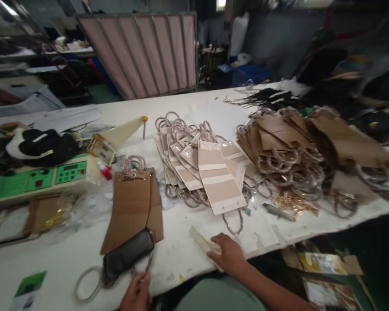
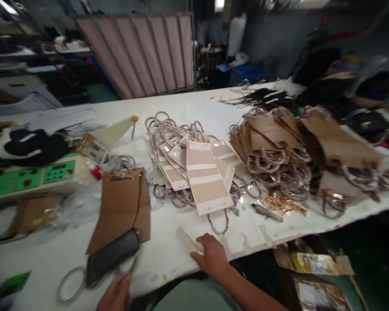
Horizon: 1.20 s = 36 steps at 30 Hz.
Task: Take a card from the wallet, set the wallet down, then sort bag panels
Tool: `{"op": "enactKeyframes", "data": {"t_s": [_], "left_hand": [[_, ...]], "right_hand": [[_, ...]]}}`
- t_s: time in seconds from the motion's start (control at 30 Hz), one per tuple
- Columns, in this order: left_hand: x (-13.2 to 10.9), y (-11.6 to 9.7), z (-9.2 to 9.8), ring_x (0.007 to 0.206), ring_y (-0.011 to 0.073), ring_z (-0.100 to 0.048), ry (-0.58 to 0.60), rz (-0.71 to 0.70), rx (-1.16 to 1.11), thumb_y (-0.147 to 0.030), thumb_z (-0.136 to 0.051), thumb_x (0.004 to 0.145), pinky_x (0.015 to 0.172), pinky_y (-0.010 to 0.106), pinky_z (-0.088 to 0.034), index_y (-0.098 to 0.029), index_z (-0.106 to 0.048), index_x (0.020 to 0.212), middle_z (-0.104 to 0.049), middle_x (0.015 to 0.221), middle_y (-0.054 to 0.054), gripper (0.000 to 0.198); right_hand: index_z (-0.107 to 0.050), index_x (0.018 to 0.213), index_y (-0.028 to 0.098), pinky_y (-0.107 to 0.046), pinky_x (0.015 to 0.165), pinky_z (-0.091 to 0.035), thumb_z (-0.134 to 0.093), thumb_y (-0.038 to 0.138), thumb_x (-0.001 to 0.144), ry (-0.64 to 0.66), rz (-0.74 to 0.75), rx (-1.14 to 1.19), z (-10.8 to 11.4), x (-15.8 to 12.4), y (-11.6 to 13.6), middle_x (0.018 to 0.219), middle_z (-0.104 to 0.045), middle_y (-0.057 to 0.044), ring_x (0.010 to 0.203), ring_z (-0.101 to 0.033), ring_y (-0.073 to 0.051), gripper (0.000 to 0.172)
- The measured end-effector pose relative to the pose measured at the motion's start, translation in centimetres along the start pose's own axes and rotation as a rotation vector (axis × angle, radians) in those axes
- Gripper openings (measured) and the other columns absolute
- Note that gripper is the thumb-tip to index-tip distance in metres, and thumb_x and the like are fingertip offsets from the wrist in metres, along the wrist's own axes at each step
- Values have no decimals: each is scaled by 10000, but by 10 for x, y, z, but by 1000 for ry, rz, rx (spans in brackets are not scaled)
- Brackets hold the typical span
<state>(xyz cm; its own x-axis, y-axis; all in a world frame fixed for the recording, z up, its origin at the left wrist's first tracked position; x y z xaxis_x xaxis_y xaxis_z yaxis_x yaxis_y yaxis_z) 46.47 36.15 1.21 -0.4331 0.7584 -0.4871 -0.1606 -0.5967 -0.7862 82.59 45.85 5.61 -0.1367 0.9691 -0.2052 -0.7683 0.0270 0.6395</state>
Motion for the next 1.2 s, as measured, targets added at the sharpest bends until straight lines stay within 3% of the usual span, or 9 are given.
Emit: {"op": "enactKeyframes", "data": {"t_s": [0.07, 0.17, 0.23, 0.3, 0.53, 0.7, 0.83, 1.0, 1.2], "left_hand": [[-12, -16, -55, 469, 184, -551, 69, 55, -59, -729, -618, 675, 440, 283, -455, -172, -650, 986, -581, 522, -21, 638], [-21, -35, -135, 696, 216, -664, 168, 136, -195, -681, -667, 684, 489, 298, -534, -152, -634, 1070, -688, 935, 95, 655], [-26, -30, -169, 806, 238, -678, 186, 234, -233, -637, -673, 701, 509, 293, -545, -144, -619, 1097, -663, 1007, 115, 634], [-29, -20, -184, 812, 247, -677, 149, 283, -261, -589, -683, 717, 502, 291, -530, -136, -617, 1076, -661, 989, 125, 582], [-31, 8, -187, 578, 204, -630, 63, 323, -352, -516, -689, 769, 497, 329, -488, -174, -562, 832, -629, 781, 79, 370], [-30, -2, -190, 523, 229, -620, 84, 284, -376, -472, -703, 747, 525, 407, -505, -190, -556, 776, -625, 729, 85, 319], [-27, -21, -196, 556, 270, -633, 94, 220, -376, -441, -670, 740, 539, 425, -501, -203, -567, 719, -614, 684, 75, 259], [-31, -55, -187, 757, 295, -626, 17, 38, -337, -408, -748, 657, 733, 401, -497, -230, -455, 497, -531, 585, 43, 378], [-63, -109, -172, 735, 227, -619, 133, -119, -541, -660, -701, 694, 601, 300, -496, -176, -662, 772, -666, 743, 54, 492]], "right_hand": [[-687, 1189, 194, -334, 941, -452, -718, 418, 814, 71, 57, -90, -13, 26, 4, 1142, -694, -105, 1071, -627, -281, 437], [-648, 1226, 168, -329, 889, -466, -692, 348, 834, 178, 105, -160, -32, 48, 8, 1114, -704, -111, 1028, -654, -277, 434], [-626, 1225, 171, -310, 844, -465, -647, 265, 848, 245, 144, -169, -45, 49, 10, 1061, -721, -92, 980, -679, -255, 389], [-614, 1211, 183, -295, 796, -460, -592, 207, 860, 313, 153, -168, -58, 42, 8, 980, -739, -71, 924, -699, -236, 353], [-644, 1019, 238, -321, 698, -460, -544, 289, 837, 250, 227, -177, -75, 7, -1, 1016, -722, -89, 827, -705, -260, 213], [-585, 717, 255, -331, 675, -463, -506, 359, 812, 187, 280, -24, -80, 3, 3, 725, -660, -52, 685, -643, -243, 161], [-548, 648, 242, -321, 647, -450, -533, 348, 744, 134, 312, 40, -75, 6, 10, 659, -625, -44, 639, -606, -232, 144], [-532, 609, 235, -293, 597, -410, -559, 266, 700, 76, 322, 36, -56, -10, 22, 620, -587, -25, 591, -552, -201, 99], [-630, 709, 224, -245, 579, -461, -630, 248, 772, -30, 444, 179, -1, -20, 64, 670, -616, -20, 588, -595, -175, 68]]}}
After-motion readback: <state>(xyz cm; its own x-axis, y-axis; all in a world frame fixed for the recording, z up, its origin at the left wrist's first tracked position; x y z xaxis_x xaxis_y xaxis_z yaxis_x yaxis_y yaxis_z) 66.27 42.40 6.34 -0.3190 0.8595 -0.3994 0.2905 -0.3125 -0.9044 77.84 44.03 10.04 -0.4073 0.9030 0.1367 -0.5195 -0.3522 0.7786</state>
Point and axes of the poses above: each hand's wrist, its own x-axis towards the middle knuckle, its own z-axis out of the back of the hand, y = z × x, the point moved 10 cm from there along x, towards the middle knuckle
